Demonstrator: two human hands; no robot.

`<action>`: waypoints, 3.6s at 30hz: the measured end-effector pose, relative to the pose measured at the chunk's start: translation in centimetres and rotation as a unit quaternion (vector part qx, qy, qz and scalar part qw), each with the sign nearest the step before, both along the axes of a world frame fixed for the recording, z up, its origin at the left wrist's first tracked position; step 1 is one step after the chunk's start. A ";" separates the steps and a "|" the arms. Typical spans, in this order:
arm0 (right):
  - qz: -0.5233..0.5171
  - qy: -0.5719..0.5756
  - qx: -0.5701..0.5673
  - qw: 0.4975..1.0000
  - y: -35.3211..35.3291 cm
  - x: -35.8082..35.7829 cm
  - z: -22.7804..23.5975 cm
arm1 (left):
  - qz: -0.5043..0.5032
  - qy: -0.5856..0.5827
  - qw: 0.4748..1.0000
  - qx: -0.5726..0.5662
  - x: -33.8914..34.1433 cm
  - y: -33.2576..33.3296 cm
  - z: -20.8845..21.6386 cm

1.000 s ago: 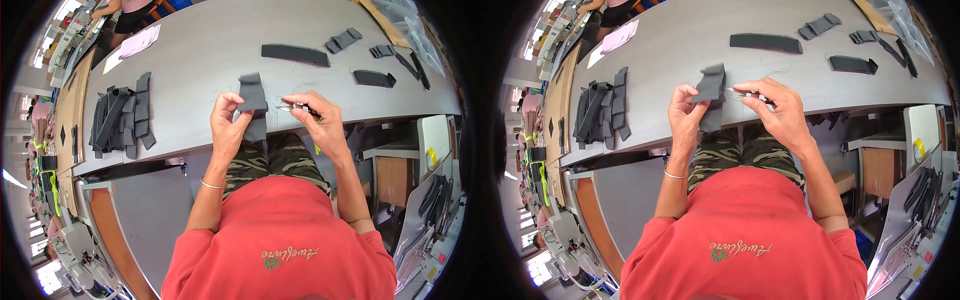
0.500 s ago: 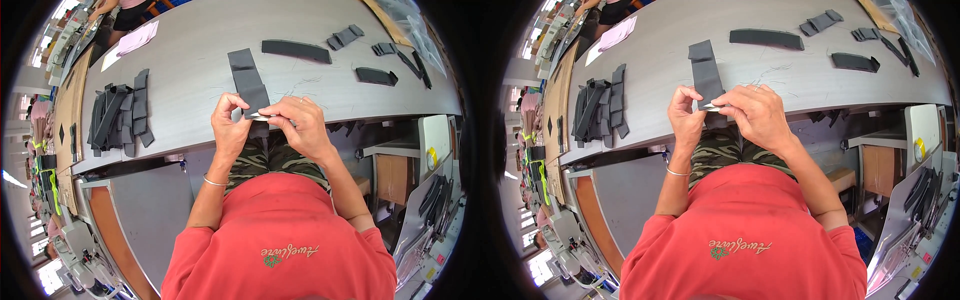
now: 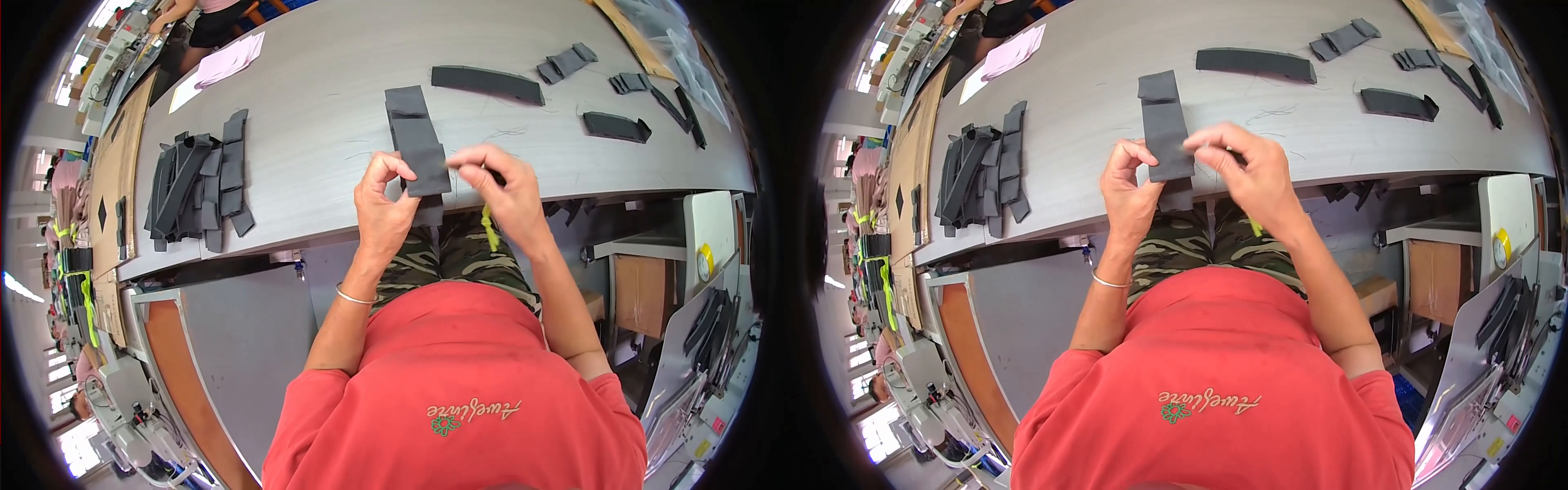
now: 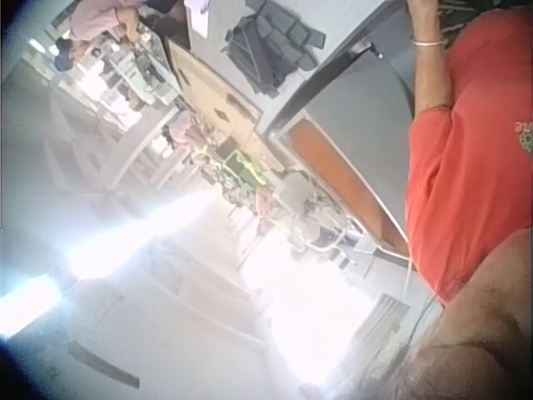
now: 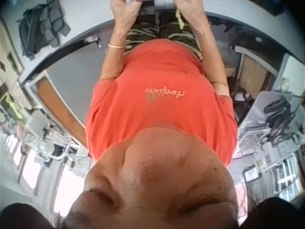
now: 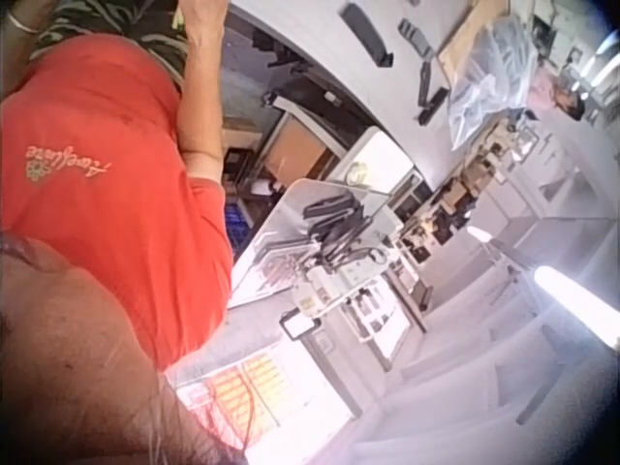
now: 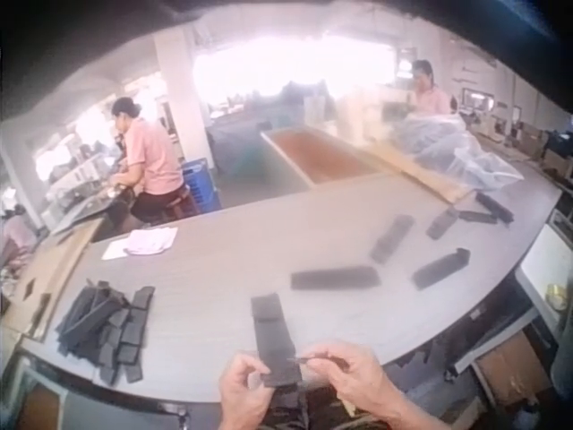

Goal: Trimming loose threads and excess material from black fabric components using thread snips.

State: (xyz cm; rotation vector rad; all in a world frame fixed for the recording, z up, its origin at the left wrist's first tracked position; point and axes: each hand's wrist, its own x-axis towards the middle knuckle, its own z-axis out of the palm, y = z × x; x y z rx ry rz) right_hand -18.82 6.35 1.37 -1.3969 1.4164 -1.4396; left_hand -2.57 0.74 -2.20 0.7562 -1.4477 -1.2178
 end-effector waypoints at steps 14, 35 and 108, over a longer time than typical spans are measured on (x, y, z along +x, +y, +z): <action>0.049 0.075 0.006 0.996 0.8 1.9 -0.1 | -0.065 0.040 0.979 0.187 0.8 -0.6 -1.2; -0.057 0.278 -0.053 0.958 1.4 -0.9 0.1 | -0.102 0.180 0.939 0.274 0.8 0.3 0.8; -0.161 -0.079 -0.025 0.983 -4.0 -5.4 -0.6 | -0.114 -0.016 0.992 0.042 0.1 2.6 2.2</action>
